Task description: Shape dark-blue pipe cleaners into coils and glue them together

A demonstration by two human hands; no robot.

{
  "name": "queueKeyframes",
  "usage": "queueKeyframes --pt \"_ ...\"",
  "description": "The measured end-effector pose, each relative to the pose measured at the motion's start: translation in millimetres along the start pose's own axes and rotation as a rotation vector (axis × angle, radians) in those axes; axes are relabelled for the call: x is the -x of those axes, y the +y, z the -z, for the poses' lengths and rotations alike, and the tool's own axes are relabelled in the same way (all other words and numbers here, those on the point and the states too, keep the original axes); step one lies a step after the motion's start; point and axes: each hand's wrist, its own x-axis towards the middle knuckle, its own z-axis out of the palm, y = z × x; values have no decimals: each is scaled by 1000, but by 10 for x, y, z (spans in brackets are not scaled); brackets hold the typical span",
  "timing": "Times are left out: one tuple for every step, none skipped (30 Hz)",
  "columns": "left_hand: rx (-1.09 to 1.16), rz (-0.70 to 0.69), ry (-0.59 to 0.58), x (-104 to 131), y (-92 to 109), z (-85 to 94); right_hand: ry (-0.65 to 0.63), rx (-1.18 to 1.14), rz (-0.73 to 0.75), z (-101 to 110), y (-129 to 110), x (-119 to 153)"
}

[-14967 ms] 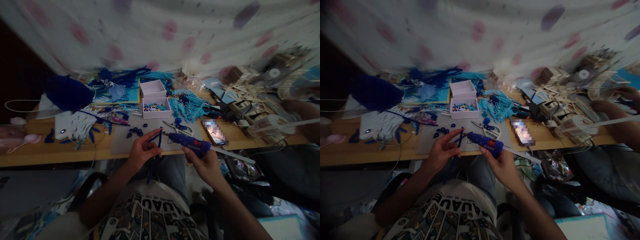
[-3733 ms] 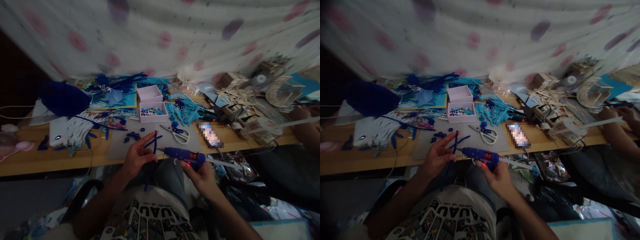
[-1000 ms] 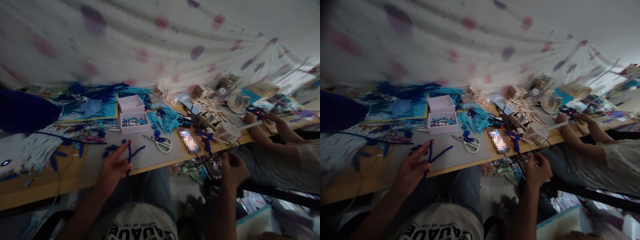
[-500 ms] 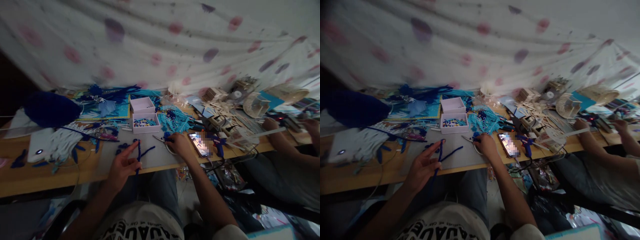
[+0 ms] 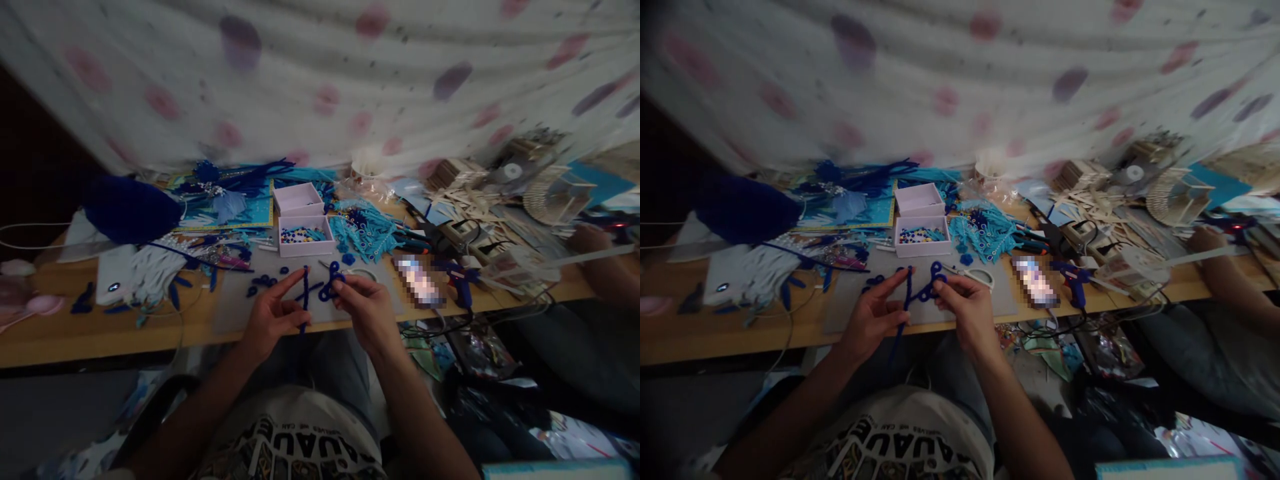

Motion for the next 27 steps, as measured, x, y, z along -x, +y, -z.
queueKeyframes --pt "-7 -1 -9 5 -1 2 -13 -39 -42 -54 6 42" --pt "-14 -3 -17 10 -1 5 -25 -54 -74 -90 12 69" --pt "-22 -6 -22 16 0 8 -32 -50 -94 -111 17 83" --pt "-31 -7 -23 23 3 12 -37 -35 -102 -120 23 89" --pt "-42 -5 -21 29 6 15 -40 -15 -101 -121 29 88" --pt "-54 0 -17 34 10 17 -43 7 -96 -119 34 84" --pt "-65 6 -11 39 14 17 -45 27 -85 -115 39 78" --pt "-74 13 -6 42 18 16 -45 45 -68 -113 43 73" --pt "-80 16 -3 45 21 14 -46 61 -50 -114 45 68" --pt "-85 18 -4 46 23 12 -49 77 -32 -116 47 64" --pt "-88 17 -6 47 23 9 -51 92 -15 -119 47 61" --pt "-89 15 -9 47 23 6 -55 109 1 -122 48 59" --pt "-91 13 -12 46 21 3 -58 124 11 -125 48 56" --pt "-91 14 -14 45 20 1 -60 137 18 -125 48 54" --pt "-92 18 -15 43 21 -2 -62 148 22 -125 48 52" --pt "-91 23 -16 42 22 -4 -63 156 24 -123 48 50" --pt "-90 30 -18 41 25 -8 -62 160 24 -121 48 47" --pt "-91 40 -21 40 29 -11 -60 162 21 -119 48 45" --pt "-92 47 -25 39 34 -15 -57 163 18 -118 48 43" --pt "-94 51 -29 38 39 -18 -56 164 15 -118 49 41" --pt "-98 52 -33 36 42 -21 -58 167 12 -118 50 40" --pt "-104 51 -34 35 44 -23 -63 171 12 -119 52 39" --pt "-110 49 -33 33 44 -24 -70 178 14 -121 54 39" --pt "-115 47 -33 31 41 -24 -77 184 17 -122 57 39" --pt "-118 46 -34 30 36 -24 -81 188 20 -124 60 38" --pt "-119 48 -36 29 29 -23 -83 191 22 -126 63 37" --pt "-116 50 -40 29 23 -22 -82 192 23 -128 65 36"
